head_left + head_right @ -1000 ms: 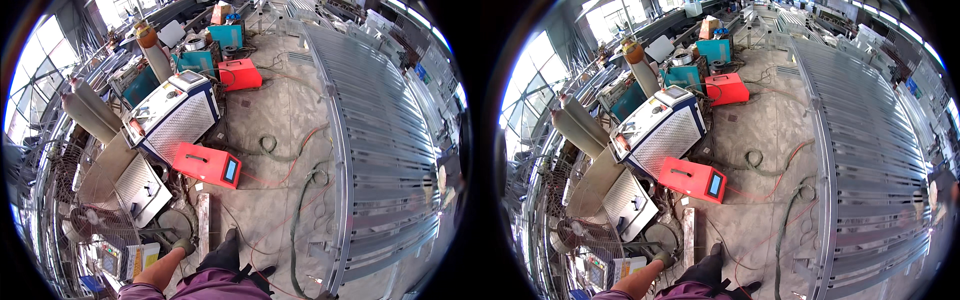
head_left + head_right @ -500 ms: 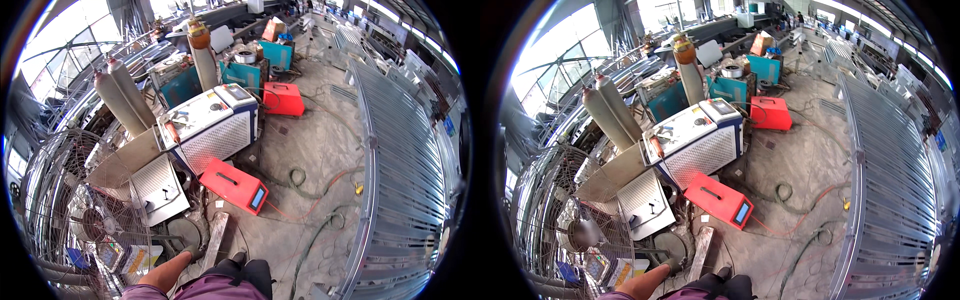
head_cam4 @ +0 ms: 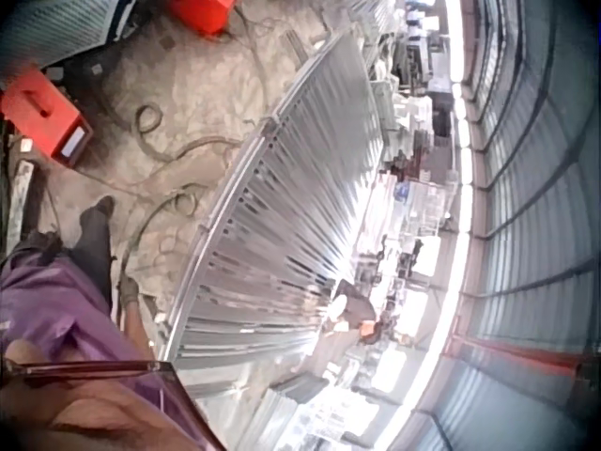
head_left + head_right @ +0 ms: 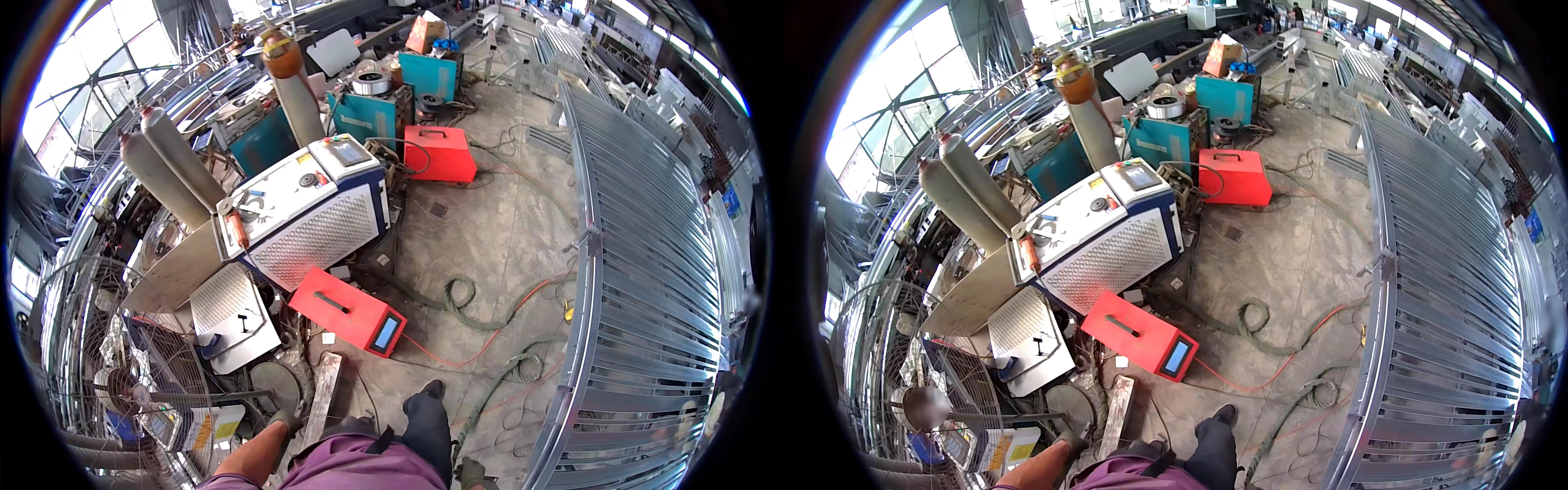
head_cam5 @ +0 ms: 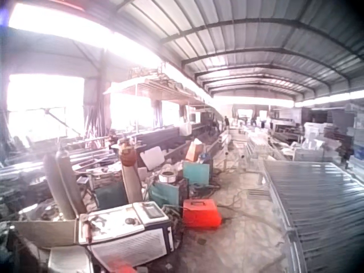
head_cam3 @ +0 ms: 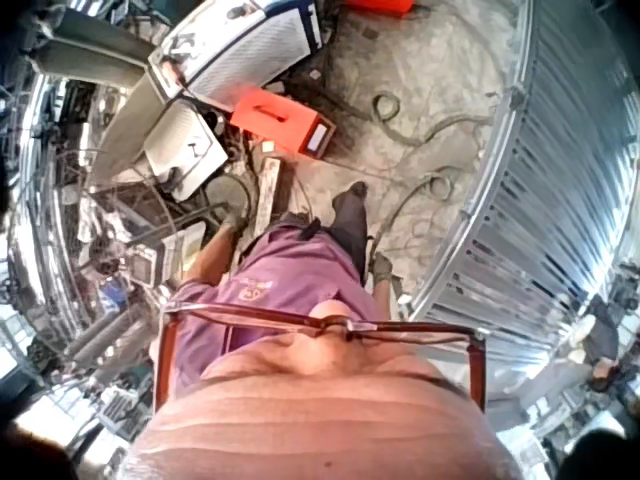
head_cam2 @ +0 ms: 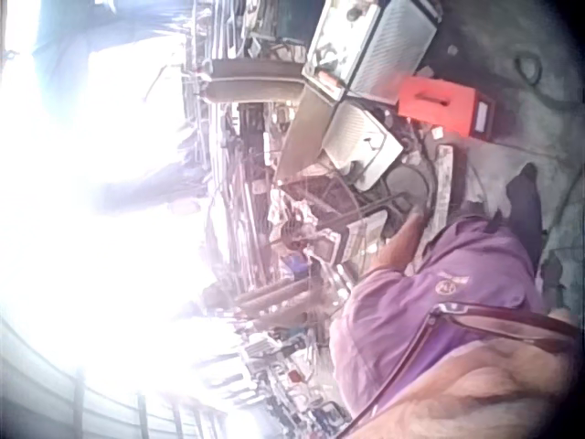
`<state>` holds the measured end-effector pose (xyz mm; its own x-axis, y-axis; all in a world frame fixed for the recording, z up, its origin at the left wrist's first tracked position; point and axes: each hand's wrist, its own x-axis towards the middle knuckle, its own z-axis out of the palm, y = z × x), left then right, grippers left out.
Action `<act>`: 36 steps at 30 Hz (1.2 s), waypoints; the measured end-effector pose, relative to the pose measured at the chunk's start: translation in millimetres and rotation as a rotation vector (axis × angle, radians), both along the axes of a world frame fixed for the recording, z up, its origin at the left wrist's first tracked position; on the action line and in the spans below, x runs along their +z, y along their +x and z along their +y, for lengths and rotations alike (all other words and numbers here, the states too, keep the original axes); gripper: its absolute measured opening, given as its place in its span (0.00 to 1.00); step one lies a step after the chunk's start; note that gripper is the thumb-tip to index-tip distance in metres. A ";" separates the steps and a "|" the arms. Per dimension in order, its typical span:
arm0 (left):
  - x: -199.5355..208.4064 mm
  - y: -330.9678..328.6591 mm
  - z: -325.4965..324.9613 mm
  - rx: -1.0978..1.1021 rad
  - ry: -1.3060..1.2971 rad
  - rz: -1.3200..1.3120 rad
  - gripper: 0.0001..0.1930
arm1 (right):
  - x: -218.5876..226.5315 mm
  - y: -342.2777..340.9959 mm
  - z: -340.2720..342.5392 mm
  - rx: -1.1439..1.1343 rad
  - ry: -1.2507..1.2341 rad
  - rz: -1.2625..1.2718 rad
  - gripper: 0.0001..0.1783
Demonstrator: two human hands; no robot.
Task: The person welds multiple joints on a large metal frame using a handheld welding torch. They move along the frame, applying welds at various intersection points, then reposition the frame and continue welding additional sections.
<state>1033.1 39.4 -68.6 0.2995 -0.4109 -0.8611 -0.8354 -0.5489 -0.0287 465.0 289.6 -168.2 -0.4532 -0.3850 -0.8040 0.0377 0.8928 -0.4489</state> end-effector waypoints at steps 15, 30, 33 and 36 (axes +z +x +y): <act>148.3 -183.3 -219.9 0.440 -0.323 0.232 0.17 | 15.3 -250.4 -250.6 -0.301 -0.266 -0.074 0.11; 43.8 -114.8 -625.5 0.440 -0.943 0.048 0.11 | 34.7 -176.8 -297.6 0.524 0.090 0.131 0.14; -13.8 -21.0 -669.7 0.704 -0.926 0.321 0.14 | 59.3 -218.4 -316.8 1.314 0.002 0.532 0.11; -44.1 33.6 -696.8 1.216 -0.838 0.487 0.18 | 185.4 -206.5 -502.2 0.159 0.097 0.122 0.24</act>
<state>1066.7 -657.4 -112.7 0.5673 -0.5334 -0.6275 0.2715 -0.5982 0.7540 258.5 -212.7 17.1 -0.4890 -0.3834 -0.7836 -0.1564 0.9222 -0.3536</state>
